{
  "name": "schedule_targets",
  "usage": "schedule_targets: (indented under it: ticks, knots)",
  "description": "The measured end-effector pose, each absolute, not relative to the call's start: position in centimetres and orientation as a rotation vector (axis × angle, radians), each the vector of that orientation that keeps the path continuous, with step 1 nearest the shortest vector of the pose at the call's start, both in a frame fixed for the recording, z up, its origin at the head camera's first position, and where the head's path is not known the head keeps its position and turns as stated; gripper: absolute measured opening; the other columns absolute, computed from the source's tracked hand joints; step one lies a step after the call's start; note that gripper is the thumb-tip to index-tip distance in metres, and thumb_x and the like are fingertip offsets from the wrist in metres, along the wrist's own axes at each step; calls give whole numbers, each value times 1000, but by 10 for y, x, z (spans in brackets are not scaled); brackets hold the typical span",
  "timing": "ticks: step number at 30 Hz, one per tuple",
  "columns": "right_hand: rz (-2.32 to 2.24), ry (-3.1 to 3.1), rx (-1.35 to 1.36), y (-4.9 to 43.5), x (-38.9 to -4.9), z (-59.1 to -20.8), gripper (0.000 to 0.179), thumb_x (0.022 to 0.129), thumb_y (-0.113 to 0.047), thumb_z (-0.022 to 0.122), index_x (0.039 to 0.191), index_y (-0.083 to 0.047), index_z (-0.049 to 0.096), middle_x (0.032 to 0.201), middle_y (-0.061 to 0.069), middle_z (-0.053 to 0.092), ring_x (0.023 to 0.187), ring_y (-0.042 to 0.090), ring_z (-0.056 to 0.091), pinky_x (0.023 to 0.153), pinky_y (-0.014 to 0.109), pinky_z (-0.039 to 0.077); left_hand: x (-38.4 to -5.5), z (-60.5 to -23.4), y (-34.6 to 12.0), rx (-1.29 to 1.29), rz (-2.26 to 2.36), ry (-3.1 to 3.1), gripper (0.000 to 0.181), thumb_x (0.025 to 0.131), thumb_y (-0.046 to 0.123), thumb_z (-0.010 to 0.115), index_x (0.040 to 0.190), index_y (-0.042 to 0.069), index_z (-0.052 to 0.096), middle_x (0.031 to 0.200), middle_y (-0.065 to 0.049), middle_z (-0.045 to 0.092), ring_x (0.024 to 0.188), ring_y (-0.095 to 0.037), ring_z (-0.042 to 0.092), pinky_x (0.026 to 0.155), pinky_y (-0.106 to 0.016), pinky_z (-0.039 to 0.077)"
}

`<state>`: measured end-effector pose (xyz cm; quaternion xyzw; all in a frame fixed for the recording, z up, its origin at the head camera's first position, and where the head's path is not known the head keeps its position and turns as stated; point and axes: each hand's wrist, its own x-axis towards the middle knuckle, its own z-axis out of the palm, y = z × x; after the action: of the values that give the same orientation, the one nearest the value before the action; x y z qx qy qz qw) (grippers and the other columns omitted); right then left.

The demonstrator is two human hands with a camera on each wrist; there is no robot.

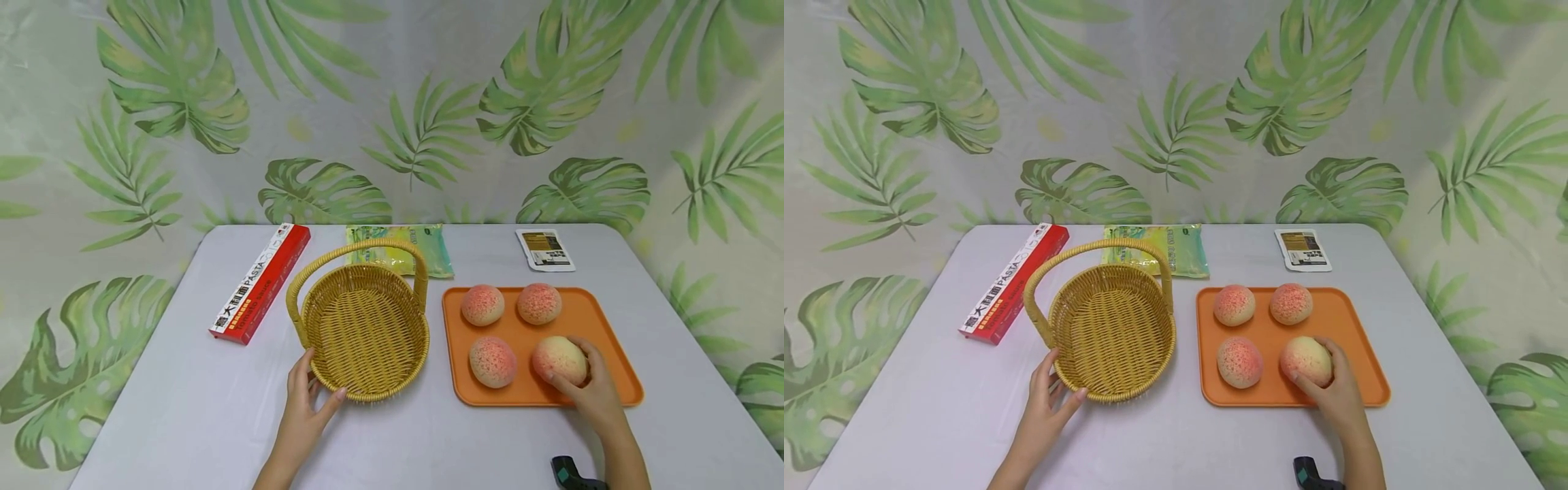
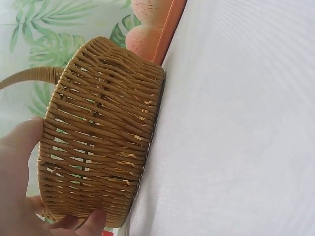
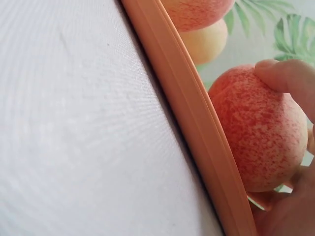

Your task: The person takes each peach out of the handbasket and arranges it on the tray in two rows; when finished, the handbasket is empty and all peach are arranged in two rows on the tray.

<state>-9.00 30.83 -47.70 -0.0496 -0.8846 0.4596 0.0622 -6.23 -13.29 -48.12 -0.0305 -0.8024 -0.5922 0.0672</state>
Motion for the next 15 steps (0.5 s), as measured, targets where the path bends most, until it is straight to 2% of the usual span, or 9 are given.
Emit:
schedule_targets:
  ticks: [5, 12, 15]
  knots:
    - [1419, -2663, -167, 309, -90, -478, 76, 80, -19, 69, 140, -10, 23, 132, 18, 31, 110, 29, 32, 84, 39, 33, -62, -481, -133, -97, -1783, -2420, 85, 80, 25, 69, 143, 12, 13, 139, -9, 16, 119, -26, 31, 101, -34, 32]
    - [1481, -2645, -146, 309, -90, -479, 78, 81, -19, 68, 142, -12, 19, 137, 17, 24, 115, 33, 27, 90, 50, 29, -61, -479, -133, -94, -1793, -2412, 85, 80, 24, 69, 143, 12, 14, 140, -9, 16, 120, -27, 31, 100, -35, 32]
    - [1474, -2632, -129, 310, -89, -480, 78, 82, -17, 67, 142, -13, 18, 138, 15, 23, 118, 23, 27, 93, 33, 30, -58, -467, -131, -91, -1779, -2416, 83, 81, 20, 69, 142, 10, 15, 140, -12, 17, 119, -30, 31, 100, -38, 32]
